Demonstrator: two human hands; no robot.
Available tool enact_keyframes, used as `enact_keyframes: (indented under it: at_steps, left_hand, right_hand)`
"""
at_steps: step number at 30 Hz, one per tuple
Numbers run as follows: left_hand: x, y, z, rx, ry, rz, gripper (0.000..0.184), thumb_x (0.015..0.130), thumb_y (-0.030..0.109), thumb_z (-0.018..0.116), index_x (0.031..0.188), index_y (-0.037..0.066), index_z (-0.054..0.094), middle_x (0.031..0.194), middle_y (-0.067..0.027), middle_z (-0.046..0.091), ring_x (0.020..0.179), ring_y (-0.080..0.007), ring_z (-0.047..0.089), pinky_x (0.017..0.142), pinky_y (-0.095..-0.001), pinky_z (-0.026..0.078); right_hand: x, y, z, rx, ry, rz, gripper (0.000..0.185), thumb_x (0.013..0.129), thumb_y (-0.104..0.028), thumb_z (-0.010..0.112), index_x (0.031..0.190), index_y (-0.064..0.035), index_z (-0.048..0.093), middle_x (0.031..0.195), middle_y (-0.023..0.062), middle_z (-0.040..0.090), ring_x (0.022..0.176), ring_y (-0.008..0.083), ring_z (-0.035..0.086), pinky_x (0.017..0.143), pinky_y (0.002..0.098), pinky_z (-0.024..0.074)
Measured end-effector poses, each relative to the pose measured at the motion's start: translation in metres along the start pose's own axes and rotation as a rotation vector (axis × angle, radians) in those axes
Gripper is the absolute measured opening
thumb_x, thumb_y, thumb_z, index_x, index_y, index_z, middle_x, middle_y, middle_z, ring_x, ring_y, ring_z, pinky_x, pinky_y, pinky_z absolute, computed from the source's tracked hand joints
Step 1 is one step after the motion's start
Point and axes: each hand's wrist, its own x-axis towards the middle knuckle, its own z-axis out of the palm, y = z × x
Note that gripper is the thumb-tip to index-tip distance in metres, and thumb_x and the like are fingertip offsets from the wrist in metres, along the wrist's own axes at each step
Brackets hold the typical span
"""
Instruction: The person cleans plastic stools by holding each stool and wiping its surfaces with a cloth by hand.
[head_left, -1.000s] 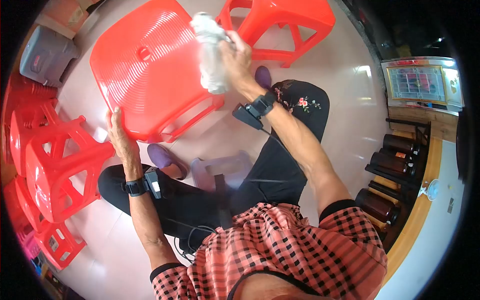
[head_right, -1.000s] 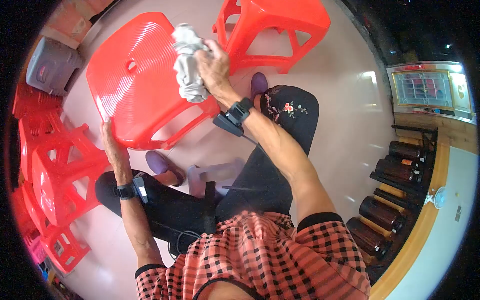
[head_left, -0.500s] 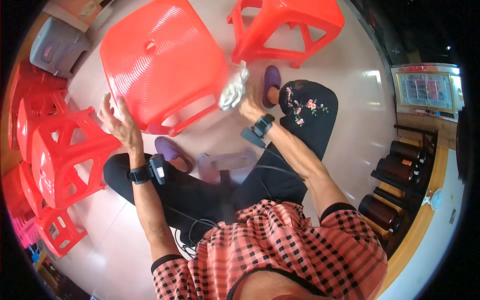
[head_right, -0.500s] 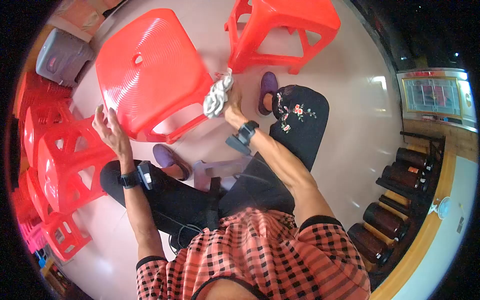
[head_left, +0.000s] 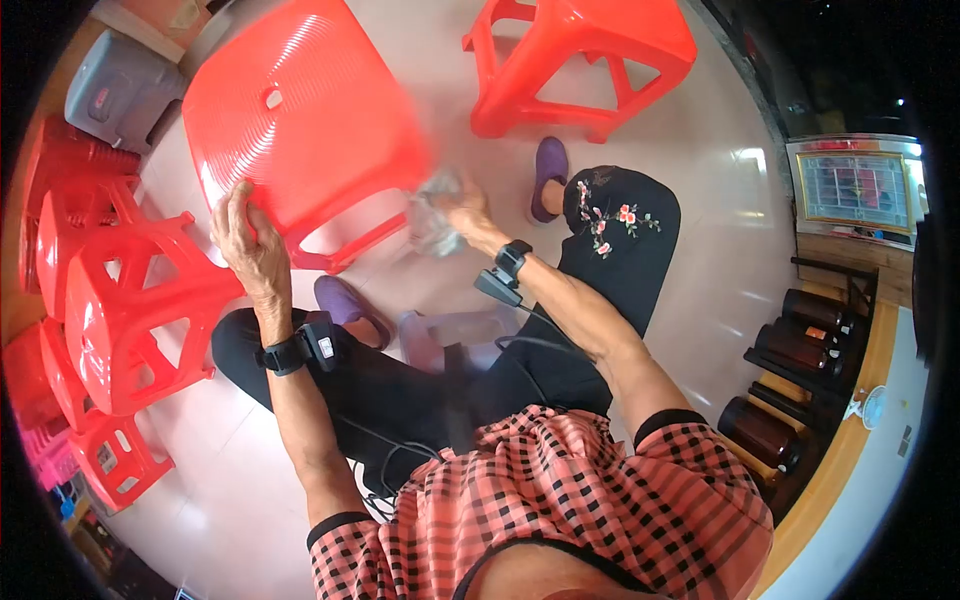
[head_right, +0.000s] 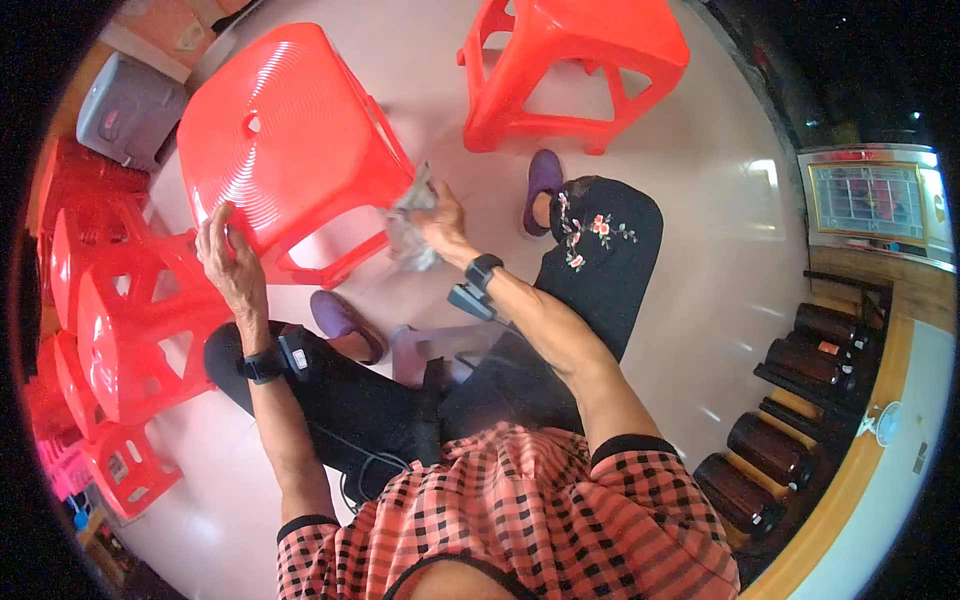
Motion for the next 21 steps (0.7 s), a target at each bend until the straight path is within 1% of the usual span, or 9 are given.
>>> enact_keyframes:
  at_steps: [2, 4, 7, 10, 12, 13, 15, 18, 21]
  left_hand:
    - [0.003, 0.002, -0.005, 0.011, 0.025, 0.021, 0.031, 0.082, -0.004, 0.054, 0.112, 0.001, 0.060, 0.107, -0.0156, 0.061, 0.105, -0.0328, 0.056, 0.094, -0.0443, 0.041]
    - [0.004, 0.021, -0.009, 0.001, 0.051, 0.041, 0.030, 0.081, -0.003, 0.056, 0.111, 0.000, 0.060, 0.109, -0.0174, 0.060, 0.108, -0.0355, 0.054, 0.096, -0.0454, 0.040]
    - [0.003, 0.047, -0.012, -0.053, -0.044, 0.083, 0.036, 0.078, -0.002, 0.061, 0.114, 0.000, 0.059, 0.118, -0.0173, 0.056, 0.117, -0.0388, 0.049, 0.101, -0.0485, 0.038]
    - [0.000, 0.054, -0.007, -0.047, -0.173, 0.021, 0.041, 0.079, 0.004, 0.064, 0.119, 0.001, 0.057, 0.126, -0.0181, 0.051, 0.122, -0.0403, 0.042, 0.103, -0.0493, 0.035]
    - [-0.002, 0.055, -0.002, -0.009, -0.222, -0.005, 0.043, 0.079, 0.008, 0.066, 0.120, 0.002, 0.057, 0.128, -0.0185, 0.050, 0.124, -0.0405, 0.041, 0.104, -0.0497, 0.034]
    - [-0.003, 0.055, -0.002, -0.014, -0.238, 0.002, 0.045, 0.078, 0.012, 0.068, 0.121, 0.002, 0.056, 0.130, -0.0188, 0.048, 0.125, -0.0405, 0.039, 0.105, -0.0504, 0.032]
    - [-0.003, 0.054, 0.001, 0.015, -0.240, 0.010, 0.047, 0.077, 0.012, 0.069, 0.121, 0.002, 0.056, 0.131, -0.0185, 0.048, 0.124, -0.0406, 0.040, 0.104, -0.0506, 0.032]
    - [-0.005, 0.054, 0.001, 0.042, -0.260, -0.011, 0.047, 0.080, 0.014, 0.068, 0.125, 0.006, 0.055, 0.133, -0.0168, 0.049, 0.125, -0.0397, 0.041, 0.106, -0.0506, 0.031]
    - [-0.004, 0.052, -0.001, 0.061, -0.312, -0.035, 0.050, 0.078, 0.015, 0.068, 0.126, 0.007, 0.055, 0.135, -0.0154, 0.047, 0.126, -0.0391, 0.039, 0.106, -0.0500, 0.030]
  right_hand:
    - [0.003, 0.004, -0.011, 0.086, 0.060, 0.219, 0.045, 0.074, -0.006, 0.069, 0.116, -0.0030, 0.055, 0.105, 0.0107, 0.061, 0.097, 0.0205, 0.059, 0.084, 0.0346, 0.0485]
    - [0.009, -0.020, -0.018, 0.109, 0.167, 0.225, 0.036, 0.076, -0.007, 0.068, 0.111, -0.0027, 0.060, 0.098, 0.0073, 0.064, 0.091, 0.0165, 0.061, 0.079, 0.0319, 0.0499]
    - [0.057, -0.063, -0.032, 0.014, 0.053, -0.035, 0.031, 0.078, -0.006, 0.065, 0.109, -0.0029, 0.062, 0.088, 0.0021, 0.066, 0.081, 0.0118, 0.060, 0.074, 0.0299, 0.0511]
    - [0.101, -0.155, -0.035, 0.239, -0.105, -0.323, 0.037, 0.081, -0.005, 0.062, 0.117, -0.0013, 0.058, 0.089, 0.0015, 0.065, 0.075, 0.0066, 0.058, 0.063, 0.0256, 0.0507]
    - [0.142, -0.208, -0.026, -0.134, -0.067, -0.773, 0.041, 0.082, -0.014, 0.062, 0.119, 0.0009, 0.055, 0.092, 0.0135, 0.067, 0.083, 0.0208, 0.064, 0.075, 0.0337, 0.0514]
    - [0.138, -0.250, -0.019, -0.216, -0.135, -0.723, 0.043, 0.083, -0.020, 0.060, 0.121, -0.0012, 0.054, 0.100, 0.0195, 0.065, 0.092, 0.0318, 0.063, 0.084, 0.0389, 0.0491]
    - [0.200, -0.256, 0.016, -0.358, -0.180, -1.004, 0.044, 0.084, -0.020, 0.053, 0.126, -0.0069, 0.052, 0.116, 0.0206, 0.057, 0.109, 0.0373, 0.054, 0.094, 0.0446, 0.0439]
    - [0.278, -0.226, 0.086, -0.593, -0.246, -1.207, 0.041, 0.088, -0.022, 0.050, 0.127, -0.0095, 0.055, 0.118, 0.0204, 0.059, 0.109, 0.0343, 0.056, 0.096, 0.0408, 0.0446]
    - [0.289, -0.220, 0.093, -0.381, -0.510, -0.666, 0.036, 0.095, -0.028, 0.046, 0.123, -0.0081, 0.057, 0.112, 0.0156, 0.063, 0.103, 0.0244, 0.060, 0.092, 0.0356, 0.0465]
